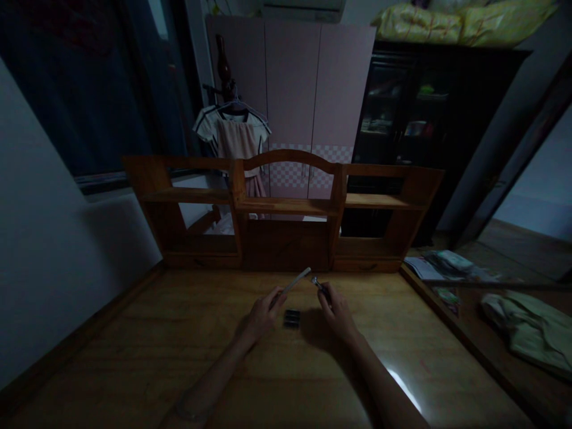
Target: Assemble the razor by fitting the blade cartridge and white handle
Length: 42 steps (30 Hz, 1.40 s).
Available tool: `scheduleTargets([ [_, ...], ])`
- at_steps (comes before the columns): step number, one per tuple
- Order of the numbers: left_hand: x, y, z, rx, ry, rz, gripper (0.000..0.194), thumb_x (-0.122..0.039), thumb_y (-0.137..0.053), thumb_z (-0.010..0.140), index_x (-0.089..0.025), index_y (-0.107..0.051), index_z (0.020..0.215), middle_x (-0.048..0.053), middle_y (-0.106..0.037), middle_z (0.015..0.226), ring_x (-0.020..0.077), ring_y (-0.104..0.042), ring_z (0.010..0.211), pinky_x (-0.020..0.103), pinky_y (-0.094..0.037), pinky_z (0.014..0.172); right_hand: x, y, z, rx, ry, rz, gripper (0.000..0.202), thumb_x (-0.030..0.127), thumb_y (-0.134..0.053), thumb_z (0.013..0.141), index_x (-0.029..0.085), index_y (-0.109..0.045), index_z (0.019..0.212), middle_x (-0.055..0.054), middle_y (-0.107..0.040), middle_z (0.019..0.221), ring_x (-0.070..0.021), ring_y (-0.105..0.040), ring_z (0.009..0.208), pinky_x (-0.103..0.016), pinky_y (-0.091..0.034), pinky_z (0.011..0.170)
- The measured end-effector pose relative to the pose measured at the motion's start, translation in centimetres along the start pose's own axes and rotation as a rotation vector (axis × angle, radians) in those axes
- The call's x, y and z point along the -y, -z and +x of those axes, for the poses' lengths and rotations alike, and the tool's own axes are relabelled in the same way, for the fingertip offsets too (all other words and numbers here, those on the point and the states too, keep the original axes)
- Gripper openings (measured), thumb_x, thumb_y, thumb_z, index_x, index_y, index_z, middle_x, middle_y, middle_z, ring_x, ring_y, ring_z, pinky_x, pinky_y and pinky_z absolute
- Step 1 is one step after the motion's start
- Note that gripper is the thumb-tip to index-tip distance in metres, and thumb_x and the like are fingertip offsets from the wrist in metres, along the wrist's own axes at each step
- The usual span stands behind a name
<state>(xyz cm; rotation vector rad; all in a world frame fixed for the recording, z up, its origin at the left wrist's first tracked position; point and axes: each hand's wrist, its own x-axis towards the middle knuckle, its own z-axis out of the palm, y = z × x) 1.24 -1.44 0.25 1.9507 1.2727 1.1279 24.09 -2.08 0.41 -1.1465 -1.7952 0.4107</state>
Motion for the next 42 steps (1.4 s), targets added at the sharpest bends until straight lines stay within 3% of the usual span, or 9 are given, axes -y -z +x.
scheduleTargets([
  [5,0.4,-0.2,0.1,0.066,0.018,0.013,0.034,-0.045,-0.040,0.089,-0.020,-0.061,0.102,0.005,-0.067,0.095,0.0180,-0.061,0.087,0.024,-0.043,0.078,-0.3,0.0,0.0,-0.018,-0.003,-0.013,0.016,0.032,-0.036,0.092,0.021,-0.048,0.095,-0.003,-0.056,0.081,-0.0169,-0.054,0.071,-0.027,-0.041,0.065],
  [11,0.2,0.0,0.0,0.029,-0.009,0.031,0.034,-0.044,-0.038,0.090,-0.020,-0.059,0.100,0.003,-0.066,0.092,0.0168,-0.061,0.083,0.024,-0.043,0.075,0.1,0.1,0.1,-0.017,0.010,-0.026,0.017,0.032,-0.037,0.092,0.021,-0.049,0.093,-0.003,-0.056,0.077,-0.0164,-0.052,0.068,-0.026,-0.039,0.061],
  [16,0.4,-0.3,0.1,0.102,-0.005,0.040,0.033,-0.043,-0.039,0.090,-0.020,-0.060,0.098,0.003,-0.067,0.087,0.0169,-0.061,0.079,0.024,-0.043,0.073,0.1,0.3,0.1,-0.016,-0.007,-0.014,0.018,0.032,-0.036,0.092,0.021,-0.049,0.094,-0.003,-0.056,0.077,-0.0165,-0.052,0.068,-0.026,-0.039,0.062],
  [23,0.0,0.3,0.1,0.030,0.039,0.064,0.034,-0.042,-0.038,0.089,-0.022,-0.059,0.106,0.005,-0.067,0.098,0.0196,-0.061,0.089,0.025,-0.043,0.076,0.2,0.2,0.1,-0.024,-0.002,0.002,0.016,0.031,-0.037,0.092,0.020,-0.049,0.092,-0.003,-0.056,0.078,-0.0165,-0.052,0.069,-0.026,-0.039,0.062],
  [29,-0.1,-0.1,0.1,0.068,-0.012,0.044,0.032,-0.042,-0.038,0.090,-0.021,-0.060,0.101,0.003,-0.067,0.092,0.0174,-0.061,0.083,0.023,-0.043,0.074,0.2,0.2,0.1,-0.031,-0.012,-0.020,0.018,0.032,-0.036,0.092,0.020,-0.050,0.093,-0.004,-0.056,0.077,-0.0170,-0.053,0.069,-0.026,-0.039,0.060],
  [34,0.4,-0.1,0.1,0.023,0.007,0.086,0.032,-0.043,-0.040,0.089,-0.022,-0.060,0.102,0.004,-0.067,0.095,0.0187,-0.062,0.086,0.024,-0.043,0.076,0.2,0.4,0.2,-0.017,-0.001,-0.022,0.018,0.032,-0.036,0.092,0.020,-0.050,0.094,-0.003,-0.056,0.077,-0.0166,-0.052,0.069,-0.026,-0.039,0.061],
  [42,-0.6,0.1,-0.2,0.029,-0.003,0.064,0.033,-0.043,-0.040,0.089,-0.022,-0.061,0.104,0.004,-0.068,0.096,0.0193,-0.062,0.085,0.024,-0.043,0.075,0.0,0.3,0.1,-0.021,-0.014,-0.008,0.017,0.031,-0.036,0.093,0.020,-0.049,0.094,-0.003,-0.055,0.078,-0.0163,-0.052,0.069,-0.025,-0.038,0.061],
])
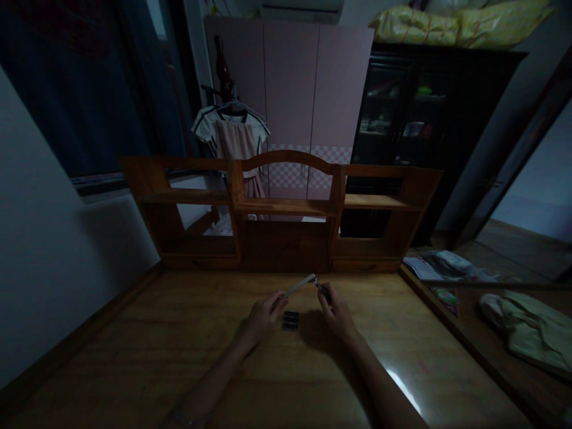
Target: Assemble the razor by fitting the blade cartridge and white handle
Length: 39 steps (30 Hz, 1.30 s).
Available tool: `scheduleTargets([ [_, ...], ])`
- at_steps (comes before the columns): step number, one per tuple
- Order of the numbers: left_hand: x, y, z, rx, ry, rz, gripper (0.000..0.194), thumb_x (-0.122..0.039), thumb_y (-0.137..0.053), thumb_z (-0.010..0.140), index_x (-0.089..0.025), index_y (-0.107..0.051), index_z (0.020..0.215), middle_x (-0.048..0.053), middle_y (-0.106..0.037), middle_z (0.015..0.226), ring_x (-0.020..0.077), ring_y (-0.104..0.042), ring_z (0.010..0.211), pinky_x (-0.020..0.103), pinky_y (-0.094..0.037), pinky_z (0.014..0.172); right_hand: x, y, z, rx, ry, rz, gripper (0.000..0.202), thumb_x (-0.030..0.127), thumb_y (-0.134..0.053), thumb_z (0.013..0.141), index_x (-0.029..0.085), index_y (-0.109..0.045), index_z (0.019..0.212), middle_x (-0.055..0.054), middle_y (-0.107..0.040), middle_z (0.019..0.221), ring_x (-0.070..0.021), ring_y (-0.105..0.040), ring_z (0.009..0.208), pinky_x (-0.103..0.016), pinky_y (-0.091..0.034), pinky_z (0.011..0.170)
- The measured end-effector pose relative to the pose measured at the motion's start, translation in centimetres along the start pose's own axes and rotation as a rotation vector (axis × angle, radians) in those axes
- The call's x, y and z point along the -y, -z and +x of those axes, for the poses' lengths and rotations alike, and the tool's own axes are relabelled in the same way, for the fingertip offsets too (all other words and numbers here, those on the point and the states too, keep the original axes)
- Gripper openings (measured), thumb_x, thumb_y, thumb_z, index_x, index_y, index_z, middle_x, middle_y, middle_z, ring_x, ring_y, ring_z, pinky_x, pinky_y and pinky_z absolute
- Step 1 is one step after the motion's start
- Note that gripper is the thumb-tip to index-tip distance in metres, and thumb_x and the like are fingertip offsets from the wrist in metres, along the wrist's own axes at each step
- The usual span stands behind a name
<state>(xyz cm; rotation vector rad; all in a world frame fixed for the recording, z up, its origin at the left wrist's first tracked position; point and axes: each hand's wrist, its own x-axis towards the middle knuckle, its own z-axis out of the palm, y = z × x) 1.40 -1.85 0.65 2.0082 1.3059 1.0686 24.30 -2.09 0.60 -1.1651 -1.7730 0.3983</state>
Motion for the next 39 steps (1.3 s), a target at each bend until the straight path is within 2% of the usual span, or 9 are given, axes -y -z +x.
scheduleTargets([
  [9,0.5,0.1,0.2,-0.021,-0.008,0.026,0.032,-0.042,-0.038,0.090,-0.023,-0.060,0.105,0.004,-0.067,0.095,0.0185,-0.062,0.084,0.024,-0.042,0.073,-0.3,-0.2,0.0,-0.009,0.001,-0.001,0.016,0.030,-0.037,0.092,0.020,-0.049,0.094,-0.003,-0.056,0.078,-0.0163,-0.053,0.069,-0.025,-0.038,0.060],
  [14,0.6,-0.1,0.2,0.027,-0.008,0.016,0.033,-0.044,-0.039,0.090,-0.022,-0.061,0.100,0.003,-0.068,0.090,0.0178,-0.062,0.081,0.024,-0.043,0.074,-0.1,-0.1,0.0,0.000,0.011,-0.010,0.016,0.030,-0.037,0.092,0.020,-0.049,0.093,-0.002,-0.055,0.077,-0.0156,-0.052,0.068,-0.025,-0.037,0.061],
  [20,0.9,-0.1,0.2,-0.051,0.005,0.008,0.034,-0.042,-0.037,0.091,-0.021,-0.060,0.103,0.003,-0.068,0.094,0.0168,-0.061,0.084,0.023,-0.042,0.075,-0.1,-0.1,0.0,0.003,-0.009,-0.020,0.016,0.030,-0.037,0.092,0.020,-0.049,0.094,-0.002,-0.055,0.077,-0.0154,-0.051,0.067,-0.025,-0.037,0.060],
  [25,1.1,-0.2,0.3,0.006,0.003,0.003,0.034,-0.043,-0.039,0.090,-0.022,-0.061,0.103,0.003,-0.068,0.097,0.0172,-0.062,0.088,0.022,-0.043,0.076,0.2,0.0,0.0,0.016,0.008,-0.012,0.015,0.029,-0.037,0.092,0.020,-0.049,0.094,-0.002,-0.055,0.078,-0.0153,-0.051,0.069,-0.025,-0.037,0.062],
  [31,0.9,0.2,0.3,-0.052,0.028,0.026,0.035,-0.042,-0.036,0.091,-0.020,-0.060,0.103,0.004,-0.068,0.093,0.0171,-0.062,0.085,0.022,-0.042,0.073,0.3,-0.1,-0.1,0.014,0.004,-0.002,0.016,0.030,-0.037,0.092,0.020,-0.049,0.095,-0.002,-0.055,0.078,-0.0155,-0.052,0.069,-0.025,-0.036,0.061],
  [36,0.3,-0.1,0.2,0.021,0.017,0.025,0.035,-0.043,-0.036,0.091,-0.021,-0.060,0.103,0.003,-0.068,0.098,0.0174,-0.061,0.090,0.022,-0.043,0.077,0.3,-0.1,-0.1,0.032,-0.013,0.003,0.017,0.031,-0.036,0.093,0.021,-0.049,0.097,-0.002,-0.056,0.077,-0.0157,-0.052,0.067,-0.026,-0.036,0.061],
  [39,0.3,0.0,0.3,0.011,0.056,0.067,0.035,-0.042,-0.035,0.091,-0.022,-0.060,0.104,0.003,-0.068,0.101,0.0179,-0.061,0.092,0.022,-0.042,0.078,0.3,-0.1,-0.1,0.019,-0.017,0.003,0.018,0.032,-0.036,0.093,0.020,-0.050,0.094,-0.002,-0.056,0.076,-0.0157,-0.051,0.066,-0.025,-0.036,0.060],
])
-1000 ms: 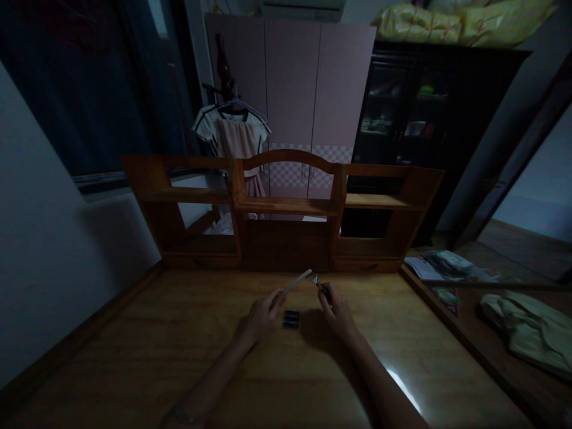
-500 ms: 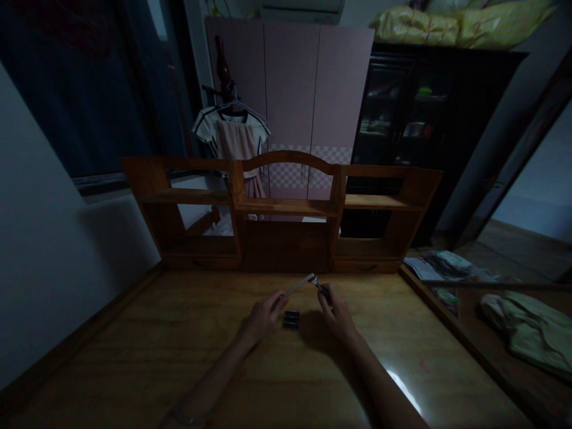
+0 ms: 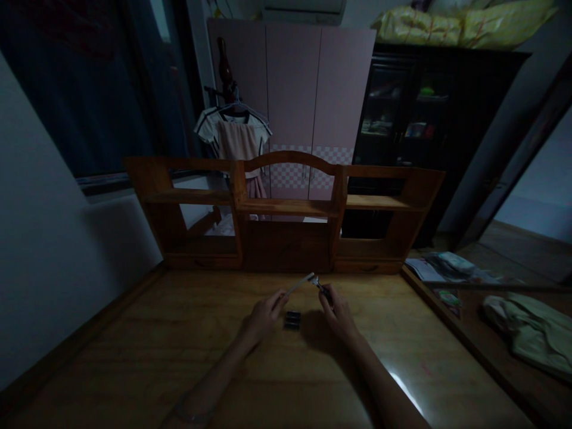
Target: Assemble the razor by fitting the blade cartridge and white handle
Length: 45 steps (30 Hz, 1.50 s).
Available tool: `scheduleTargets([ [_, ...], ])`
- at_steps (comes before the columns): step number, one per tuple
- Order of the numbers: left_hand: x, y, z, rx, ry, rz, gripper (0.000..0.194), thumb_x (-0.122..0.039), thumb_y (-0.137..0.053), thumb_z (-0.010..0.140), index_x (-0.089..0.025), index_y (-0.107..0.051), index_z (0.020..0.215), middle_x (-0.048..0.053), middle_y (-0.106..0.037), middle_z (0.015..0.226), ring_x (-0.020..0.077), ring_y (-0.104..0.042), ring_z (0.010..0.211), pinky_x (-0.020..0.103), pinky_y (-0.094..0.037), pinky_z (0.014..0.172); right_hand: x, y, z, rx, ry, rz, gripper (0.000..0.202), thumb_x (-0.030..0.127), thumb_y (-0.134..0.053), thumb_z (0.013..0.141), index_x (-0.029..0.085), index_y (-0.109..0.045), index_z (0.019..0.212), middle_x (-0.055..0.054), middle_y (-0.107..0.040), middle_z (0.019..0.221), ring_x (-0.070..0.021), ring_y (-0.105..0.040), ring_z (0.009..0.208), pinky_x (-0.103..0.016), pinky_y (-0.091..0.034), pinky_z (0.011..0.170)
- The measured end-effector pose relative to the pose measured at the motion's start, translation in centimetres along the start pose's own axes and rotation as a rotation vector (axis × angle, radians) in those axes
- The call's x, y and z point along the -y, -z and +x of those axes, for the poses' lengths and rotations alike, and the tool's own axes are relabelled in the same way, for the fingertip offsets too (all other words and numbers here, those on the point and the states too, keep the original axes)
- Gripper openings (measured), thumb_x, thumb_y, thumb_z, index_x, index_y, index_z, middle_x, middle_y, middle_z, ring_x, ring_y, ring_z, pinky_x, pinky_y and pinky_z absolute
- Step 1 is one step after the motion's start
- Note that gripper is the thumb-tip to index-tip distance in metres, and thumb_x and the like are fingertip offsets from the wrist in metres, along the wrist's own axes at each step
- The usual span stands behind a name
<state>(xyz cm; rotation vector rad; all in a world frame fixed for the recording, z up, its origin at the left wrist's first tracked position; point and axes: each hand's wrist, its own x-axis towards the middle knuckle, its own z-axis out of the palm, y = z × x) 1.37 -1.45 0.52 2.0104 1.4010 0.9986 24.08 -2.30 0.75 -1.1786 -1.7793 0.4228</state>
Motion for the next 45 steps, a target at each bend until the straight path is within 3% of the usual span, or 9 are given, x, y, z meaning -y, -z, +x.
scheduleTargets([
  [7,-0.4,0.1,-0.2,0.040,0.021,0.071,0.035,-0.040,-0.033,0.092,-0.022,-0.060,0.107,0.005,-0.069,0.099,0.0186,-0.062,0.091,0.023,-0.042,0.076,0.1,-0.1,0.2,0.002,0.009,0.023,0.018,0.033,-0.037,0.093,0.020,-0.050,0.094,-0.002,-0.056,0.077,-0.0153,-0.052,0.066,-0.025,-0.036,0.060],
  [11,-0.5,0.0,-0.2,0.109,0.078,0.211,0.032,-0.035,-0.034,0.093,-0.023,-0.060,0.106,0.007,-0.070,0.091,0.0202,-0.064,0.087,0.025,-0.040,0.073,-0.6,0.1,0.5,-0.084,-0.017,0.027,0.018,0.034,-0.038,0.092,0.020,-0.049,0.093,-0.002,-0.057,0.078,-0.0149,-0.051,0.066,-0.024,-0.035,0.057],
  [14,-0.3,0.2,0.3,0.065,0.145,0.330,0.031,-0.030,-0.033,0.093,-0.021,-0.058,0.110,0.008,-0.069,0.093,0.0198,-0.064,0.087,0.025,-0.040,0.073,-1.0,0.5,0.8,-0.135,-0.019,-0.007,0.018,0.034,-0.038,0.092,0.019,-0.049,0.091,-0.001,-0.055,0.074,-0.0140,-0.049,0.062,-0.023,-0.034,0.056],
  [20,0.5,2.5,0.8,0.027,0.298,0.598,0.043,-0.035,-0.024,0.095,-0.016,-0.062,0.102,0.013,-0.069,0.093,0.0218,-0.064,0.085,0.027,-0.040,0.069,-1.5,0.7,0.8,-0.163,-0.004,-0.052,0.020,0.034,-0.037,0.091,0.019,-0.050,0.094,-0.003,-0.057,0.078,-0.0154,-0.052,0.067,-0.025,-0.036,0.061],
  [24,1.3,4.4,-1.6,0.130,0.330,0.623,0.042,-0.035,-0.029,0.092,-0.016,-0.066,0.089,0.013,-0.069,0.093,0.0232,-0.064,0.085,0.028,-0.040,0.067,-1.3,0.6,0.6,-0.162,-0.014,-0.048,0.021,0.035,-0.036,0.092,0.020,-0.050,0.095,-0.003,-0.058,0.079,-0.0163,-0.054,0.068,-0.026,-0.037,0.062],
  [29,2.0,5.1,-5.9,0.221,0.370,0.618,0.038,-0.033,-0.033,0.088,-0.016,-0.066,0.082,0.013,-0.069,0.088,0.0242,-0.063,0.080,0.030,-0.039,0.065,-1.1,0.4,0.4,-0.139,-0.013,-0.045,0.022,0.036,-0.035,0.092,0.020,-0.050,0.092,-0.002,-0.057,0.075,-0.0164,-0.052,0.066,-0.027,-0.037,0.062],
  [34,2.2,5.6,-7.2,0.259,0.311,0.580,0.036,-0.036,-0.034,0.087,-0.018,-0.065,0.081,0.011,-0.068,0.087,0.0231,-0.062,0.079,0.030,-0.039,0.066,-1.3,0.1,0.2,-0.125,-0.012,-0.046,0.023,0.037,-0.036,0.091,0.020,-0.050,0.092,-0.003,-0.057,0.077,-0.0167,-0.052,0.067,-0.027,-0.037,0.063],
  [41,3.5,6.5,-7.0,0.181,0.308,0.616,0.033,-0.041,-0.042,0.085,-0.017,-0.063,0.074,0.009,-0.067,0.082,0.0214,-0.061,0.075,0.027,-0.035,0.061,-1.5,0.5,0.1,-0.116,0.000,-0.054,0.024,0.037,-0.035,0.092,0.020,-0.051,0.094,-0.003,-0.057,0.080,-0.0166,-0.053,0.070,-0.027,-0.038,0.065],
  [45,2.5,6.0,-5.6,0.085,0.281,0.544,0.030,-0.039,-0.045,0.084,-0.017,-0.064,0.075,0.007,-0.067,0.077,0.0199,-0.061,0.073,0.026,-0.035,0.061,-1.6,0.6,0.1,-0.119,0.015,-0.071,0.025,0.038,-0.035,0.091,0.020,-0.052,0.092,-0.002,-0.058,0.080,-0.0165,-0.054,0.071,-0.026,-0.039,0.065],
])
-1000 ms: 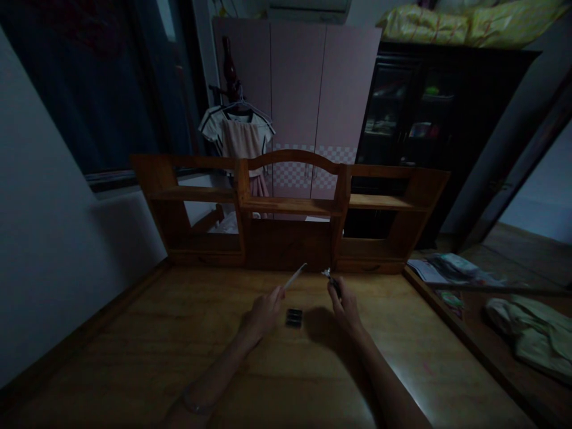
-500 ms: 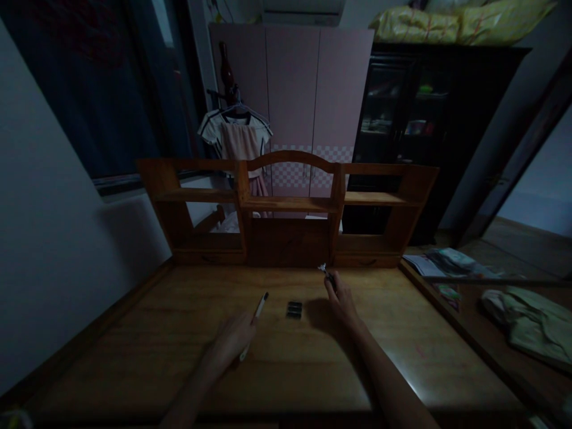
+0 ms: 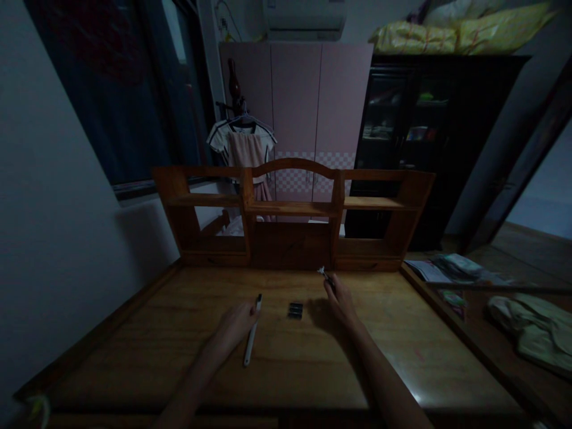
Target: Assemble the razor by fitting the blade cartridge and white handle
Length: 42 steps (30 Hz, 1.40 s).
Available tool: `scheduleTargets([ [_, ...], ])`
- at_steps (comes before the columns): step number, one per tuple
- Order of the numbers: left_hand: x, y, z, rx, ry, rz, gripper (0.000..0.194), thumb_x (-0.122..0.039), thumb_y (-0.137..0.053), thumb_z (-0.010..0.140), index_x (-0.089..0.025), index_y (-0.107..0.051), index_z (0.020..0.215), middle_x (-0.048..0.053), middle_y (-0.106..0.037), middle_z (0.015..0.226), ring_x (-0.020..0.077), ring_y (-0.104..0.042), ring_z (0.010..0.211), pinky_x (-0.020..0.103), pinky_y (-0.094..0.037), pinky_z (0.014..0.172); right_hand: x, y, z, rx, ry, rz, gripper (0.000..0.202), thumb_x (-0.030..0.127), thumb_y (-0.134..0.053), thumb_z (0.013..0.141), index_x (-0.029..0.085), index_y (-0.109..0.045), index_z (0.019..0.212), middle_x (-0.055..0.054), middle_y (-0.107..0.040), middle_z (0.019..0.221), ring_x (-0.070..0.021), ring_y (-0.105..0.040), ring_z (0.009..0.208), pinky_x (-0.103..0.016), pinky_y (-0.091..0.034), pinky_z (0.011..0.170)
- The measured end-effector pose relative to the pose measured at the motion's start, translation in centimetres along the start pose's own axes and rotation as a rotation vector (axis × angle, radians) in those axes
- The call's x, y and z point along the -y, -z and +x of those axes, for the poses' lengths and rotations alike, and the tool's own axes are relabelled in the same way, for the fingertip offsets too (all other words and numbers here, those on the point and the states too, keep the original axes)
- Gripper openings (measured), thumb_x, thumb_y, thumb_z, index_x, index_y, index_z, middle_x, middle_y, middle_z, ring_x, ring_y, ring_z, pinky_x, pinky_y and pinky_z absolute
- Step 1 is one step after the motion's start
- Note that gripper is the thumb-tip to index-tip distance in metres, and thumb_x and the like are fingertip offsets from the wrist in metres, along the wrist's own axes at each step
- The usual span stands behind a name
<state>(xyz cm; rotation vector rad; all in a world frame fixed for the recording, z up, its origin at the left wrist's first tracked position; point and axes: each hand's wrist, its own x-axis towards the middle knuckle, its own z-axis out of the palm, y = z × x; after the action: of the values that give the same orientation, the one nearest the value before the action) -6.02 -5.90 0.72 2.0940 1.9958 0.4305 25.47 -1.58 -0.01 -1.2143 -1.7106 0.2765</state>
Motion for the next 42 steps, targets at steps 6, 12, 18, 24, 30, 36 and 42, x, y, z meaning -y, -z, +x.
scheduleTargets([
  [6,-4.9,-0.3,1.6,-0.019,-0.325,-0.268,0.016,-0.027,-0.054,0.077,-0.018,-0.065,0.083,0.005,-0.064,0.089,0.0181,-0.058,0.087,0.025,-0.040,0.076,0.1,0.2,-0.2,0.017,0.012,-0.017,0.028,0.039,-0.034,0.091,0.021,-0.054,0.096,-0.003,-0.059,0.082,-0.0168,-0.056,0.073,-0.026,-0.040,0.066],
  [12,-8.0,-1.2,2.3,0.141,-0.552,-0.292,0.017,-0.024,-0.060,0.072,-0.020,-0.066,0.087,0.003,-0.061,0.099,0.0185,-0.055,0.096,0.025,-0.040,0.083,0.3,0.7,-0.2,-0.007,-0.010,-0.030,0.031,0.040,-0.033,0.090,0.021,-0.055,0.101,-0.003,-0.060,0.081,-0.0173,-0.056,0.070,-0.026,-0.039,0.063],
  [18,-8.4,-1.9,3.3,0.167,-0.535,-0.235,0.019,-0.021,-0.062,0.069,-0.019,-0.065,0.089,0.004,-0.062,0.094,0.0206,-0.055,0.094,0.027,-0.040,0.081,0.5,0.6,-0.4,-0.012,-0.020,-0.025,0.031,0.041,-0.032,0.090,0.020,-0.054,0.098,-0.002,-0.058,0.075,-0.0171,-0.055,0.067,-0.025,-0.038,0.060],
  [24,-8.4,-2.5,4.9,0.164,-0.523,-0.210,0.022,-0.017,-0.065,0.064,-0.018,-0.065,0.086,0.004,-0.062,0.095,0.0201,-0.055,0.092,0.027,-0.041,0.079,0.7,-0.3,-0.4,-0.010,-0.001,-0.002,0.029,0.038,-0.032,0.090,0.021,-0.054,0.096,-0.001,-0.058,0.074,-0.0163,-0.054,0.066,-0.025,-0.038,0.062],
  [30,-8.5,-3.1,6.4,0.217,-0.498,-0.200,0.015,-0.015,-0.065,0.061,-0.016,-0.066,0.076,0.003,-0.062,0.086,0.0181,-0.057,0.085,0.025,-0.042,0.072,0.4,-0.5,-0.4,0.008,-0.005,-0.003,0.027,0.038,-0.033,0.089,0.021,-0.054,0.095,-0.002,-0.059,0.076,-0.0165,-0.055,0.067,-0.026,-0.039,0.062],
  [36,-8.7,-3.5,6.8,0.214,-0.453,-0.201,0.014,-0.013,-0.064,0.059,-0.015,-0.064,0.073,0.002,-0.061,0.083,0.0168,-0.056,0.079,0.023,-0.040,0.063,0.5,-0.6,-0.5,0.040,0.002,0.009,0.025,0.037,-0.035,0.090,0.021,-0.053,0.096,-0.001,-0.058,0.076,-0.0156,-0.054,0.067,-0.024,-0.038,0.060],
  [42,-8.6,-3.4,6.6,0.219,-0.462,-0.223,0.010,-0.012,-0.063,0.060,-0.016,-0.063,0.070,0.003,-0.061,0.082,0.0177,-0.056,0.081,0.024,-0.041,0.065,0.8,-0.5,-0.4,0.055,-0.014,0.046,0.025,0.037,-0.034,0.091,0.021,-0.053,0.097,-0.001,-0.058,0.075,-0.0158,-0.054,0.066,-0.025,-0.038,0.060],
])
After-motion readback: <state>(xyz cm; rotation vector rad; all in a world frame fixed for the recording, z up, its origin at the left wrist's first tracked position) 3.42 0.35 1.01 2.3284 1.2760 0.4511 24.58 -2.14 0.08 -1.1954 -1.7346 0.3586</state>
